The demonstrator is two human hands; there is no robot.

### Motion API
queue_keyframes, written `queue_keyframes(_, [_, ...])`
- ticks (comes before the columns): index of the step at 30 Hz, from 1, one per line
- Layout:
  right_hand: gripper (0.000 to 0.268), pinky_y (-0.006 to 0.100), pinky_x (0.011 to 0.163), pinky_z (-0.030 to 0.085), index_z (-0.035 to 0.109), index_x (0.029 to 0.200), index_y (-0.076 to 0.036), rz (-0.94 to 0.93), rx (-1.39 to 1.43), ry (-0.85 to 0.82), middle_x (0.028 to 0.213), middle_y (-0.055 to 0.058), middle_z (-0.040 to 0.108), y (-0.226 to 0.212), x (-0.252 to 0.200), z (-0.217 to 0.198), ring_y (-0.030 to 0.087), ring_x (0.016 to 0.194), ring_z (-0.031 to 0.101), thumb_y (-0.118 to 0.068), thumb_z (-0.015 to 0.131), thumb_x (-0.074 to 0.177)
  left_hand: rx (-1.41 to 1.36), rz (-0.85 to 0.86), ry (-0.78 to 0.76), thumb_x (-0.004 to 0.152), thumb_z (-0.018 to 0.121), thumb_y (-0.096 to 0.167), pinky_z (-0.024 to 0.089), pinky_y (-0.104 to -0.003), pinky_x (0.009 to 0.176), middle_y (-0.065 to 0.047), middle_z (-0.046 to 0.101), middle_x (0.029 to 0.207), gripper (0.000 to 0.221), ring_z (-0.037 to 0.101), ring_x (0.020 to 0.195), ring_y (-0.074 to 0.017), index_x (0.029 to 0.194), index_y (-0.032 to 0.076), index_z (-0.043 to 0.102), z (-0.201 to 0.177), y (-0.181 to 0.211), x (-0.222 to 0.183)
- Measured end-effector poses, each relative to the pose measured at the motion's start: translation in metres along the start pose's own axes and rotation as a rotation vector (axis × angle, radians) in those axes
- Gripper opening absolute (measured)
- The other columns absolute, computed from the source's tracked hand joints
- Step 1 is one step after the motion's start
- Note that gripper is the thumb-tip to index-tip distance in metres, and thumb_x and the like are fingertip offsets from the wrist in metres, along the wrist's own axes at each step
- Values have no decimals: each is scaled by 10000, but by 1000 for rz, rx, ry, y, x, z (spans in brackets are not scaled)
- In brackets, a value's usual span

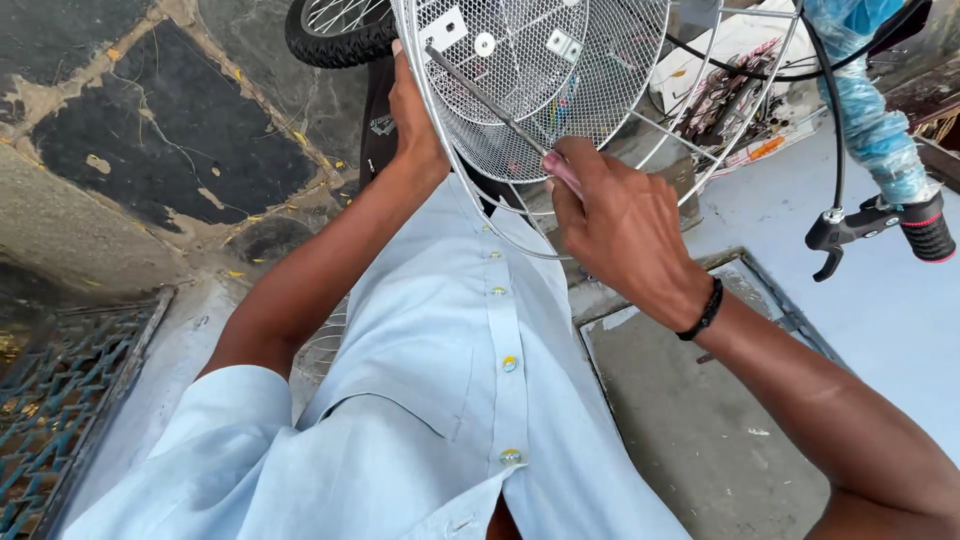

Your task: Assemble and attach a metal wire basket to a bicycle handlebar.

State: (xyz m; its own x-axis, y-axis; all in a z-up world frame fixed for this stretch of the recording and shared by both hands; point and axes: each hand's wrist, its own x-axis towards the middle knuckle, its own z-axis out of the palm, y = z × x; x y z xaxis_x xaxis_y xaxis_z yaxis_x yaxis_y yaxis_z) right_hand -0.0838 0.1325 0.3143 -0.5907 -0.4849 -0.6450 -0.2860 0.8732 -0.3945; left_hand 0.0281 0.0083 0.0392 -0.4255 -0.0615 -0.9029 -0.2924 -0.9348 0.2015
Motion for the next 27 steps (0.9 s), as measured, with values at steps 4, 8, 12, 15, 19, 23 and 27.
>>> queue_keyframes(4, [220, 476, 549, 513, 627, 1175, -8, -36, 63, 83, 919, 228, 732, 6, -4, 5, 391, 664, 690, -110, 662, 983, -133, -4, -50, 1039, 329, 538, 636, -433, 929, -162, 681, 1228, 650, 713, 1085, -285, 1405, 32, 508, 13, 3, -7])
queue_keyframes(8, [236, 478, 542, 512, 633, 1192, -4, -40, 43, 72, 927, 221, 740, 9, -6, 7, 384, 655, 690, -96, 657, 976, -223, -20, -57, 1048, 350, 512, 646, -431, 863, -185, 686, 1178, 615, 720, 1010, -297, 1340, 8, 548, 14, -1, -12])
queue_keyframes(12, [420, 423, 353, 450, 619, 1356, 43, -176, -300, -65, 811, 230, 713, 16, 0, 8, 251, 457, 633, -28, 627, 943, -110, 76, 13, 1037, 369, 505, 656, -420, 830, -156, 668, 1110, 549, 722, 970, -272, 1255, 29, 533, 14, -2, -13])
queue_keyframes(15, [210, 442, 428, 448, 704, 1189, -30, 45, -249, -247, 675, 147, 703, -1, 26, -18, 240, 454, 578, -88, 536, 1077, -65, 114, 109, 1041, 410, 484, 647, -403, 815, -125, 641, 1084, 481, 708, 966, -248, 1242, 59, 510, 12, -6, -9])
queue_keyframes(19, [237, 403, 495, 481, 765, 1096, 12, -12, 6, -90, 686, 183, 693, -2, 53, -38, 210, 475, 598, -194, 665, 1036, -108, 99, 97, 1030, 424, 424, 641, -402, 782, -128, 646, 1064, 429, 707, 943, -252, 1235, 60, 523, 13, -9, -15])
queue_keyframes(23, [243, 406, 513, 490, 768, 1059, 22, 103, 124, -89, 699, 171, 713, -15, 53, -24, 225, 514, 611, -178, 659, 975, -136, 150, 135, 1054, 432, 417, 628, -398, 756, -130, 652, 1046, 418, 699, 911, -251, 1200, 46, 557, 10, -14, -10])
queue_keyframes(27, [463, 399, 338, 494, 651, 1330, 99, -273, -614, -311, 627, 198, 676, -22, 44, -17, 211, 404, 627, -102, 619, 914, -119, 130, 145, 1053, 428, 419, 627, -391, 740, -117, 658, 1028, 411, 706, 887, -239, 1186, 59, 573, 17, -5, -17])
